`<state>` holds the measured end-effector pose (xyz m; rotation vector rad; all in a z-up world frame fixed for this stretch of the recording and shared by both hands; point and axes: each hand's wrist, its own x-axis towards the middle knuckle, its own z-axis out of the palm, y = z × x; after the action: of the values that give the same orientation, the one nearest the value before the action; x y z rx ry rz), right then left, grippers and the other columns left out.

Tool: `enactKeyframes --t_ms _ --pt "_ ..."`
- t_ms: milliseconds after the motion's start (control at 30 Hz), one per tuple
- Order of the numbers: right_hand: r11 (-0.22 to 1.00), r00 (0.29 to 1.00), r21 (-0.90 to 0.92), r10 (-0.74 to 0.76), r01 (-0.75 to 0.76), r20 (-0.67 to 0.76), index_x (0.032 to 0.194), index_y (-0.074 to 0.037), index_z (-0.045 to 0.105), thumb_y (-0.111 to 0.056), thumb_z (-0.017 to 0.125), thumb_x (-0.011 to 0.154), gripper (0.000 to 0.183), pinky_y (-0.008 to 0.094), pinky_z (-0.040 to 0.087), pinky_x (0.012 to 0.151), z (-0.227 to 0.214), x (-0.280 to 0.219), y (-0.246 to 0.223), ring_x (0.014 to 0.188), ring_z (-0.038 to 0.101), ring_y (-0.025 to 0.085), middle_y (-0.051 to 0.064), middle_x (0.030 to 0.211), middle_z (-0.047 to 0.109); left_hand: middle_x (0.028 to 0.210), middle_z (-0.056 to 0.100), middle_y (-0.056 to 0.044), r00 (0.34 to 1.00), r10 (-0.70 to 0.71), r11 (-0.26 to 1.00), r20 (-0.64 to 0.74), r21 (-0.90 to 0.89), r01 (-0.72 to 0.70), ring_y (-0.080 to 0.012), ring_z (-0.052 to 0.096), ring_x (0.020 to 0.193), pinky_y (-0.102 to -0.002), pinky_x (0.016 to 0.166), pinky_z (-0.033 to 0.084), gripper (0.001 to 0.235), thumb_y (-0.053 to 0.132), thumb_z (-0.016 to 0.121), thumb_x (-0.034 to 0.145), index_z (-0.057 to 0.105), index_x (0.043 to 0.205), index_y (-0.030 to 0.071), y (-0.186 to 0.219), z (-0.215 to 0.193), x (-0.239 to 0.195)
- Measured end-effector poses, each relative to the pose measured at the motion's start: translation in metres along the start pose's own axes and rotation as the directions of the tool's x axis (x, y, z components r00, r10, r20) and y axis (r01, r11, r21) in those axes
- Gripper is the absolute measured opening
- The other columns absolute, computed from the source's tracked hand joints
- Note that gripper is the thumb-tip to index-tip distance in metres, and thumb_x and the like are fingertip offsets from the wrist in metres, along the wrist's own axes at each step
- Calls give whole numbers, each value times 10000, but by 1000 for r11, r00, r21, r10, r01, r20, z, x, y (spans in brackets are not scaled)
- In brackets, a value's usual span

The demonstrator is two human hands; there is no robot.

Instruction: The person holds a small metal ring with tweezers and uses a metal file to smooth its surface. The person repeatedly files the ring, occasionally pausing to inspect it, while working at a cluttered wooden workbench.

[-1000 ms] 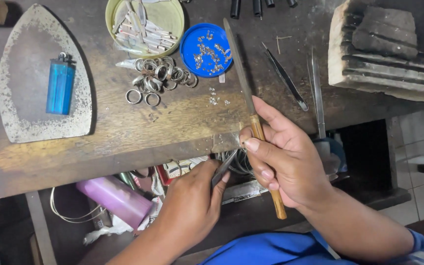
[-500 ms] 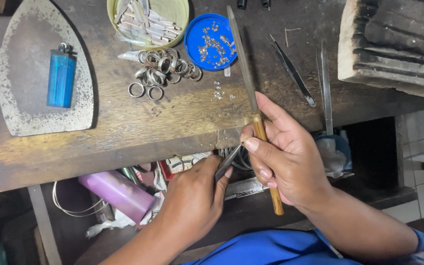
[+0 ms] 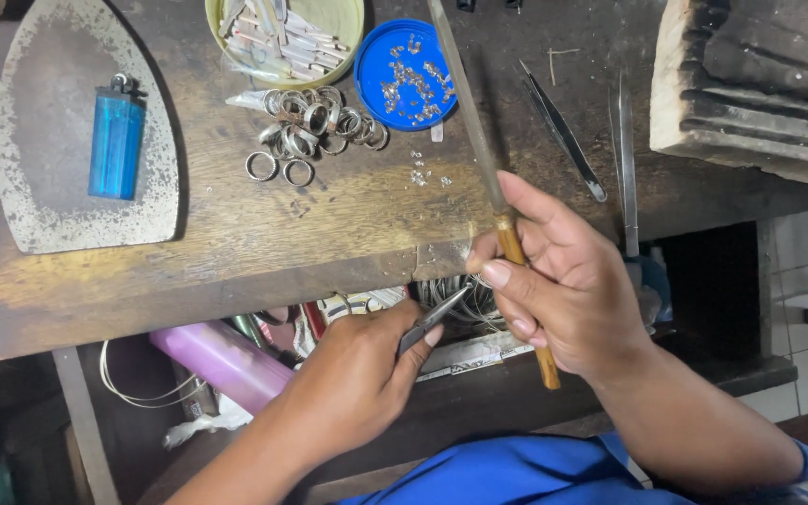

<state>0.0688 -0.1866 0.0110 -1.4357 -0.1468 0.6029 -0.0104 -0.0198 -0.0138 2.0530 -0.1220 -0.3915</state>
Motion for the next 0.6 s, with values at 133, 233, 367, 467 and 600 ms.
enactKeyframes --t_ms 133,233,367,467,600 --pt "1000 993 21 -15 13 118 1335 -4 250 89 514 736 661 145 324 281 -11 -1 0 359 372 77 180 846 548 565 558 -138 999 12 1000 44 -8 -12 -362 536 535 -387 489 368 213 247 450 879 494 762 74 1 -8 -1" --pt "998 984 -51 -23 33 177 1313 19 266 113 530 702 672 143 353 295 -12 -4 -1 366 387 85 208 837 564 508 523 -120 996 8 1000 87 -8 -7 -317 523 455 -376 451 355 214 251 459 881 492 759 77 0 -9 -2" --pt "984 955 -86 -127 155 269 1318 20 244 140 557 698 705 155 395 356 -16 -8 6 424 424 76 226 840 569 532 524 -126 992 35 999 118 4 -36 -329 527 486 -388 469 360 250 262 466 882 469 718 73 0 -10 -4" --pt "968 939 -81 -209 239 274 1310 3 268 149 580 692 708 176 440 426 -18 -9 12 463 448 100 229 819 573 584 547 -128 989 59 998 139 -6 -59 -333 542 526 -389 483 371 257 271 461 882 482 731 64 1 -11 -4" --pt "924 887 -41 -352 381 300 1322 -43 296 157 609 708 717 207 497 512 -20 -9 17 498 468 114 216 819 583 611 537 -129 981 134 991 140 -20 -132 -337 543 564 -387 516 377 258 283 427 891 493 776 61 3 -13 -5"
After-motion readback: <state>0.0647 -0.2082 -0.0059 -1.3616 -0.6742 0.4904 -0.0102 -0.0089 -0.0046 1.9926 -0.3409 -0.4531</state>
